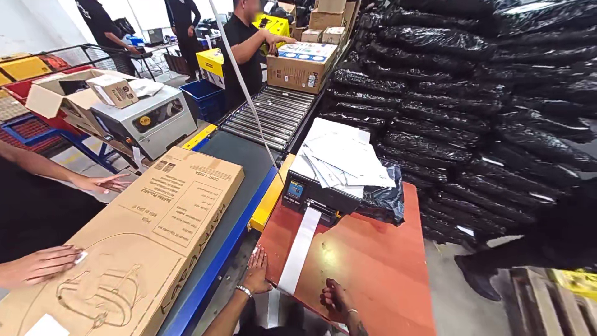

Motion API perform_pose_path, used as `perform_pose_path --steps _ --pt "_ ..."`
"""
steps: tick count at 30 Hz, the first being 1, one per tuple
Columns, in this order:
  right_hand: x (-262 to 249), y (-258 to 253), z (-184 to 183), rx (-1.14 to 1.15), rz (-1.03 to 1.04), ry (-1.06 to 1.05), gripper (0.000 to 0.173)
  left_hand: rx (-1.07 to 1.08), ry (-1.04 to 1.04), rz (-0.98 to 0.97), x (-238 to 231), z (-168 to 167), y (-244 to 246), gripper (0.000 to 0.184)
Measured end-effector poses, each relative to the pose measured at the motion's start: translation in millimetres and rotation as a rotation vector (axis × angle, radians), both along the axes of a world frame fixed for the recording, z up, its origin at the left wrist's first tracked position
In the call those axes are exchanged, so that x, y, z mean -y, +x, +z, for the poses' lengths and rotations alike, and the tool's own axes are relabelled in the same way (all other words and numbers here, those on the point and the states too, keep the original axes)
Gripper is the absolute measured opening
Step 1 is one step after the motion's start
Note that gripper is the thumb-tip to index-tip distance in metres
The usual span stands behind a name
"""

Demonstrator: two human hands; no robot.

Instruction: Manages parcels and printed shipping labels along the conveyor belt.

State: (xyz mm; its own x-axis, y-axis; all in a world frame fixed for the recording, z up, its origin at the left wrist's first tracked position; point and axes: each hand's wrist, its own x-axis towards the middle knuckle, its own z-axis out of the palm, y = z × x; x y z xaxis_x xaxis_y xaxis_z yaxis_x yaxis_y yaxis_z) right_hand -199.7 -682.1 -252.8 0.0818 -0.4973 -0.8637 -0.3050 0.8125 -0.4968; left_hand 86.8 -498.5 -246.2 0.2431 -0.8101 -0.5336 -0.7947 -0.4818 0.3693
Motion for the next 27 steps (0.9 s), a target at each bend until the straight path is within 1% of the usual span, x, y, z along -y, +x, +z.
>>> perform_pose_path --steps 5,9,13,21,27 --pt "1 -1 2 -0.003 0.009 0.015 0.043 -0.005 0.047 -0.009 2 3 0 0.122" --pt "6 0 4 -0.065 0.101 0.008 0.044 -0.001 0.055 0.003 2 7 -4 0.125" --pt "18 5 1 -0.099 0.133 0.020 0.047 0.018 0.086 -0.004 6 7 -5 0.126" --pt "42 13 2 -0.044 0.200 0.033 0.040 0.017 0.131 -0.007 10 7 -6 0.130" --pt "59 19 -1 -0.008 0.243 0.064 0.038 0.017 0.138 -0.012 12 7 -6 0.128"
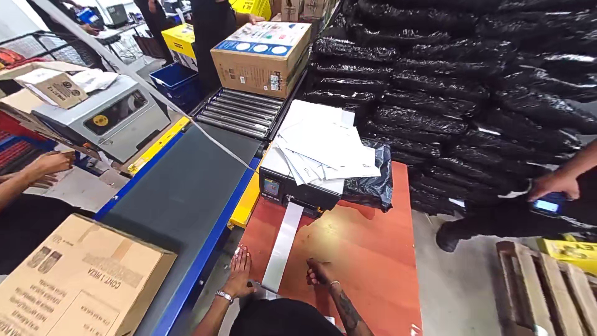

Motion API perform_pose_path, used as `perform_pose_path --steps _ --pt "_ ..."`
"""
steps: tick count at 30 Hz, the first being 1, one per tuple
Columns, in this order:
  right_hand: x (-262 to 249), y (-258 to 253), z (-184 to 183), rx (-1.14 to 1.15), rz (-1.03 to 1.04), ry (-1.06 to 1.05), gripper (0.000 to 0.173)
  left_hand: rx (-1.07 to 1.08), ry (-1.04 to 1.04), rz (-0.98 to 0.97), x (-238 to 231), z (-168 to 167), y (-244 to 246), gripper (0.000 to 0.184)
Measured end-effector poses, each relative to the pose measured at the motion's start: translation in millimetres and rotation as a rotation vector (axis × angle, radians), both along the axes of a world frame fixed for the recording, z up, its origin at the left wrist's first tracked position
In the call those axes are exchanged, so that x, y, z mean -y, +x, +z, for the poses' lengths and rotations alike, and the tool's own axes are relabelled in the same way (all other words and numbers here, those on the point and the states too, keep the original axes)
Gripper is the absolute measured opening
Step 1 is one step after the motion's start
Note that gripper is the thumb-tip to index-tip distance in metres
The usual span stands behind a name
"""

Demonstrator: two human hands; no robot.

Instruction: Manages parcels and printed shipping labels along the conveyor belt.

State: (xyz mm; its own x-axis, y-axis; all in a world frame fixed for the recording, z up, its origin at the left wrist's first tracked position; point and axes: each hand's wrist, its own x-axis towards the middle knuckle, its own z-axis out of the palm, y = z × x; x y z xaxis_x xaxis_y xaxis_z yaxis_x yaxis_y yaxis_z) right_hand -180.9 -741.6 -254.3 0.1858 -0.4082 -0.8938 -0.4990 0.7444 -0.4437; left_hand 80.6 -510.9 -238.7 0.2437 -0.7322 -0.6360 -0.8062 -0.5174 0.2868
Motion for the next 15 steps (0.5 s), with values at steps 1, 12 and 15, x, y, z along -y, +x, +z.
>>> perform_pose_path --steps 1,12,15 --pt "2 1 0 0.002 0.013 0.004 0.038 0.007 0.004 0.002 0 1 -1 0.128" --pt "20 11 19 -0.028 0.143 -0.063 0.028 0.014 0.016 -0.015 5 5 -4 0.119" --pt "24 14 20 -0.056 0.163 -0.063 0.027 0.011 0.018 -0.016 7 5 -3 0.118"
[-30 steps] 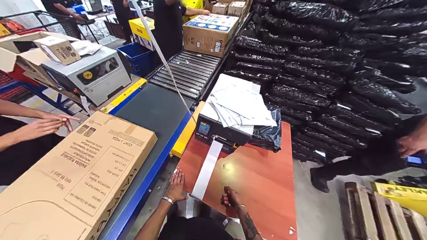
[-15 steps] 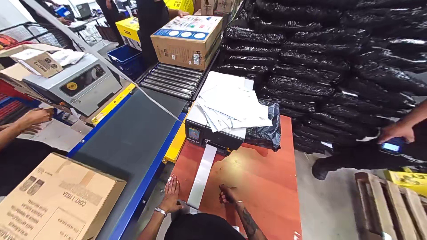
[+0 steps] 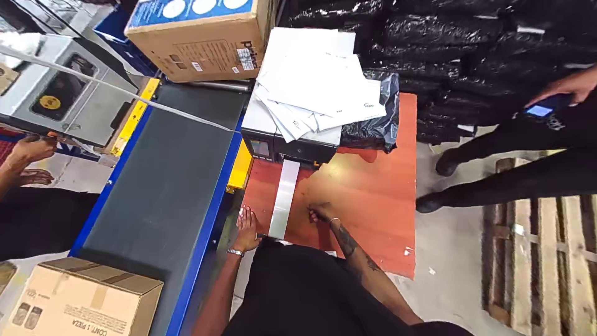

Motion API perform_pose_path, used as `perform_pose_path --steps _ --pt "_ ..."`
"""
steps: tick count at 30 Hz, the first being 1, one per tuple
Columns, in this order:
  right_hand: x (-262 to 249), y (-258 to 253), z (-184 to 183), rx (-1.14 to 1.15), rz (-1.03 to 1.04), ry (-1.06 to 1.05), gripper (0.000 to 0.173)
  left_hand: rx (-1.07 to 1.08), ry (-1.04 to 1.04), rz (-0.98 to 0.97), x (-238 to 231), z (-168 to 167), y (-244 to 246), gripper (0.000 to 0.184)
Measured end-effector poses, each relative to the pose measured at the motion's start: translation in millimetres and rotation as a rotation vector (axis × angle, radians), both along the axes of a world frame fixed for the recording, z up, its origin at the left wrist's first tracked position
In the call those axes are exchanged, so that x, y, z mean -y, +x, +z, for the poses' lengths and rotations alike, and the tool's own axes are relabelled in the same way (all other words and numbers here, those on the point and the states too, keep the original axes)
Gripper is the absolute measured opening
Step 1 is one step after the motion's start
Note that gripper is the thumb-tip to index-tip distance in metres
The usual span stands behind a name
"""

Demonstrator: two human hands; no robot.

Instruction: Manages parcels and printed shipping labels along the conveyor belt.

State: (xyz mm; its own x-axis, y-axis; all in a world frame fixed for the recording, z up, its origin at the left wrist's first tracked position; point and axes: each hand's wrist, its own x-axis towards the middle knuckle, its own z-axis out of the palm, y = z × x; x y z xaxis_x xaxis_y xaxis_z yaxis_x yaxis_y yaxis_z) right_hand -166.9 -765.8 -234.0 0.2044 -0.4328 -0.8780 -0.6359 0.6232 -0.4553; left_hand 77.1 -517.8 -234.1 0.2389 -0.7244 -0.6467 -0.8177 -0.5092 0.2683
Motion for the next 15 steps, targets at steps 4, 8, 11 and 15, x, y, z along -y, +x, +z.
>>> perform_pose_path --steps 4,8,11,15 --pt "-1 1 -1 0.011 -0.002 -0.011 0.026 -0.020 0.006 0.001 0 3 3 0.117" --pt "-5 2 0 -0.010 0.004 -0.039 0.027 -0.051 0.019 0.012 0 9 4 0.117" --pt "-8 1 -3 -0.035 0.028 -0.069 0.028 -0.165 0.000 0.075 7 28 18 0.098" --pt "-7 1 -10 -0.050 0.044 -0.109 0.028 -0.250 -0.459 0.339 33 87 75 0.046"
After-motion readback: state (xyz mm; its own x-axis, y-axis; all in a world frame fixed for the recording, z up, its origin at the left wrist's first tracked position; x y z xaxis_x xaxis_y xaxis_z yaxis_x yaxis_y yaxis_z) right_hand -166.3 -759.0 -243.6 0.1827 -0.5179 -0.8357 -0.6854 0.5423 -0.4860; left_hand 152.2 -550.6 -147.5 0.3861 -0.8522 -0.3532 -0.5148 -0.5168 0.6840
